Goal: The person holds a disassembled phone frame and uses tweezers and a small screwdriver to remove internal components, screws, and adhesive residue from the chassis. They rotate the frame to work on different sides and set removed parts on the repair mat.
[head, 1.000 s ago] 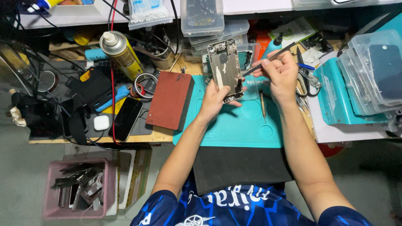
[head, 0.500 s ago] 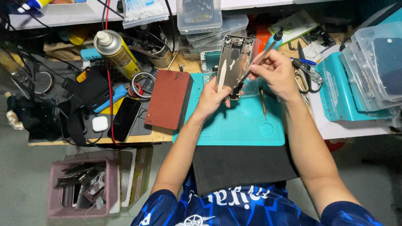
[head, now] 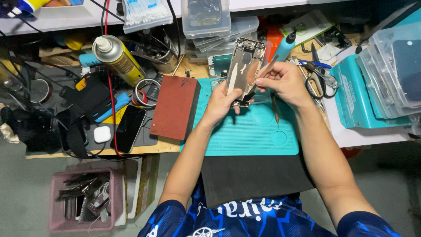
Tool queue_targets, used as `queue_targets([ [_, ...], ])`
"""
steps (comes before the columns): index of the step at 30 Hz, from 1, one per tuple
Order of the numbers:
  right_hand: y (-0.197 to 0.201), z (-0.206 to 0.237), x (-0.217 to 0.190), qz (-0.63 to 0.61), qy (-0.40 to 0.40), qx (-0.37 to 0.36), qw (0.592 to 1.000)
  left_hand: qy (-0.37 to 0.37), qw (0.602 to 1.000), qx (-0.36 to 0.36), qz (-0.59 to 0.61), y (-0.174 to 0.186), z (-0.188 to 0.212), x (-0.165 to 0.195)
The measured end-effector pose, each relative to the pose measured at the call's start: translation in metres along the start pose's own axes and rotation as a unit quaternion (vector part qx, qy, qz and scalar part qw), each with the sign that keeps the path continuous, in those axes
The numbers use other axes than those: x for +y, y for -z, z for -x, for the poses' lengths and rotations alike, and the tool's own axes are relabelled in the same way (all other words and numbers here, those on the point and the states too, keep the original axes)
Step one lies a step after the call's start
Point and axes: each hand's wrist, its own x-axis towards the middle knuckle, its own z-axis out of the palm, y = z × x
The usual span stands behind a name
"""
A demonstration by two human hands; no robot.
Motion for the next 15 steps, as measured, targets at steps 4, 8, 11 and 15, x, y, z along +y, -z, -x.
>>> queue_targets([
  [4,-0.0034,0.0046,-0.0017,0.014,0.021,-0.003,1.000,0.014,0.999,0.019,0.038,-0.0019,0.0013,0.0029],
  [8,-0.0054,0.0054,-0.0016,0.024,0.025,-0.003,0.999,0.015,0.999,0.018,0.049,0.0003,0.0022,0.0034],
  [11,-0.0057,0.0043,0.0000,0.012,0.025,0.007,1.000,0.015,0.998,0.022,0.059,0.0023,0.0015,0.0018],
  [15,-0.0100,0.0050,0.0064,-0.009,0.004,0.053,0.999,0.002,0.995,0.066,0.078,-0.0014,-0.0005,-0.0056],
])
